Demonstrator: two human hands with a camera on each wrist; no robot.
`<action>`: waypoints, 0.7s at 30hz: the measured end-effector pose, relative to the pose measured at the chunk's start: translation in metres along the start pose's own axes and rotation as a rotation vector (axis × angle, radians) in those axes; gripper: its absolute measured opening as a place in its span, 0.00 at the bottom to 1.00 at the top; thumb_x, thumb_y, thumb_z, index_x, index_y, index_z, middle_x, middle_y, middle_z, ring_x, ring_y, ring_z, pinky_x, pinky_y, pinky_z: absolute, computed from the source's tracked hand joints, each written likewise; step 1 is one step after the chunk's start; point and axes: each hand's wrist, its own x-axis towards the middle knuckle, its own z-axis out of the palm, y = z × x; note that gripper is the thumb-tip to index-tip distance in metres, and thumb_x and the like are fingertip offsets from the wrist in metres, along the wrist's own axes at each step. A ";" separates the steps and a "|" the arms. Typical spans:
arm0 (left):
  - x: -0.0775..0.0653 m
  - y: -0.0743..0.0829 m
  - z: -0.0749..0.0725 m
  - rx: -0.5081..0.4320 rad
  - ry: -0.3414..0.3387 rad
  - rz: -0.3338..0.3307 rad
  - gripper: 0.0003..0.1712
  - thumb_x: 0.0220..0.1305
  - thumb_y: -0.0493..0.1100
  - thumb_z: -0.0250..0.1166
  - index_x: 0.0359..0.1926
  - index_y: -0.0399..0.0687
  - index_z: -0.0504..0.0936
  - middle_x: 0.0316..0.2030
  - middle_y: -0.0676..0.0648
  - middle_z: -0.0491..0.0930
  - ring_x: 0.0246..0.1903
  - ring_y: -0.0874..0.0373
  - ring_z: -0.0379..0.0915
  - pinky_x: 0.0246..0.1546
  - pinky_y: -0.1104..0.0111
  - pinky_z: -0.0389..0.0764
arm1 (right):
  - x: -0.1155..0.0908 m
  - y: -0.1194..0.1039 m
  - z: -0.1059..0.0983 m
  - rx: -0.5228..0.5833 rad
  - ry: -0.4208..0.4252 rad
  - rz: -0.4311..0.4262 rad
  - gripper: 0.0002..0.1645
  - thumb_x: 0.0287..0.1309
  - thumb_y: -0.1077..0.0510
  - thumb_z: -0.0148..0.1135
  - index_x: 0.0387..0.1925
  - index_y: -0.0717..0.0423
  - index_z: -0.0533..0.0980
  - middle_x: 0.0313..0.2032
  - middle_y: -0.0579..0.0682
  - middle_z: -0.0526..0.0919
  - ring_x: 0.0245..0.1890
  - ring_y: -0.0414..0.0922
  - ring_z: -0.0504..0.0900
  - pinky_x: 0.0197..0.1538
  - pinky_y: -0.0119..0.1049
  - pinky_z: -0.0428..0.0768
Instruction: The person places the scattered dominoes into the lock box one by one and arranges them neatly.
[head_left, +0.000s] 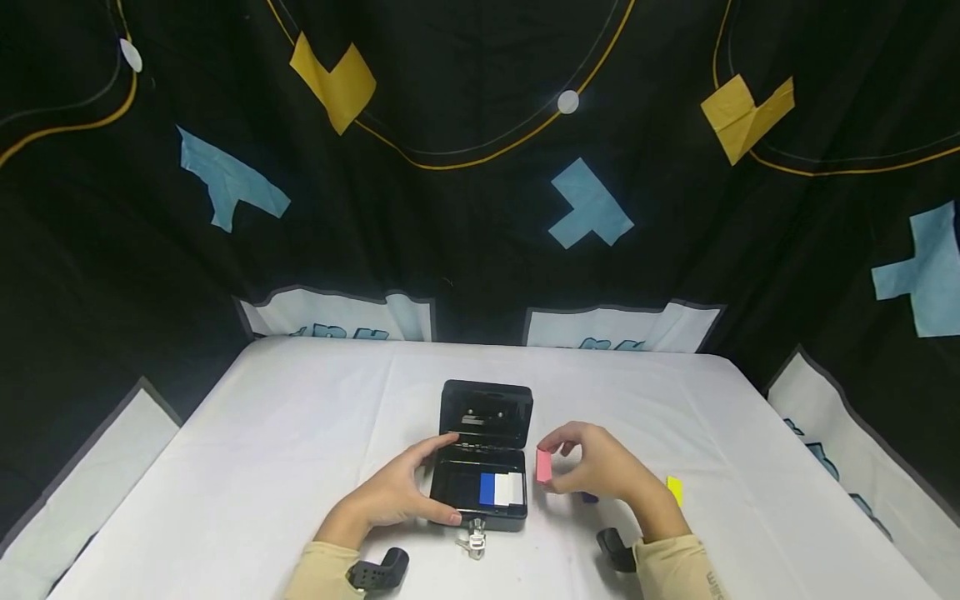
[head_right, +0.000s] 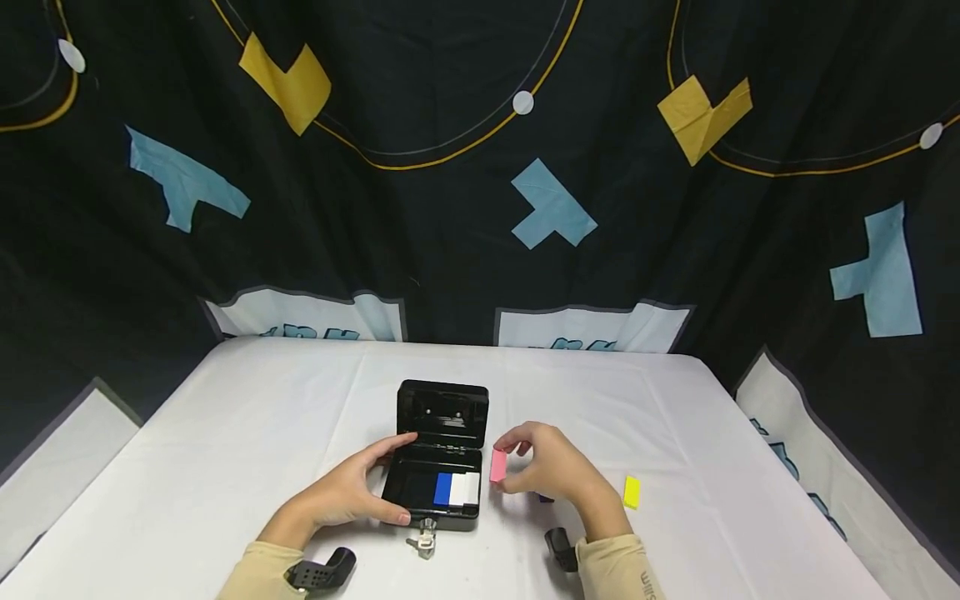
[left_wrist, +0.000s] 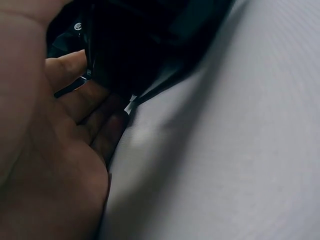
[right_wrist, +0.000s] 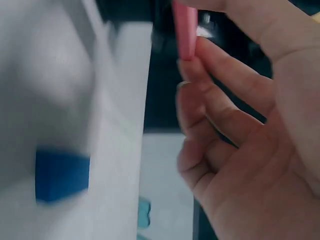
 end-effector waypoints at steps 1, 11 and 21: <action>0.000 0.000 0.000 0.000 -0.003 -0.001 0.64 0.32 0.48 0.88 0.74 0.55 0.66 0.73 0.41 0.62 0.72 0.37 0.52 0.69 0.36 0.50 | 0.001 -0.004 0.002 0.006 0.010 -0.017 0.24 0.38 0.57 0.83 0.42 0.50 0.85 0.40 0.39 0.83 0.42 0.48 0.77 0.42 0.43 0.78; -0.002 0.001 -0.003 0.032 -0.028 -0.001 0.65 0.33 0.50 0.88 0.75 0.57 0.64 0.73 0.40 0.60 0.72 0.38 0.52 0.68 0.35 0.52 | 0.024 -0.050 0.047 -0.007 0.015 -0.110 0.27 0.38 0.59 0.84 0.45 0.56 0.86 0.39 0.41 0.82 0.40 0.44 0.78 0.39 0.34 0.80; -0.004 -0.001 -0.004 0.063 -0.036 -0.014 0.66 0.33 0.52 0.88 0.75 0.58 0.62 0.71 0.40 0.63 0.69 0.39 0.58 0.65 0.34 0.58 | 0.042 -0.069 0.087 -0.099 -0.032 -0.108 0.25 0.43 0.55 0.83 0.46 0.56 0.87 0.42 0.44 0.84 0.43 0.41 0.80 0.48 0.34 0.82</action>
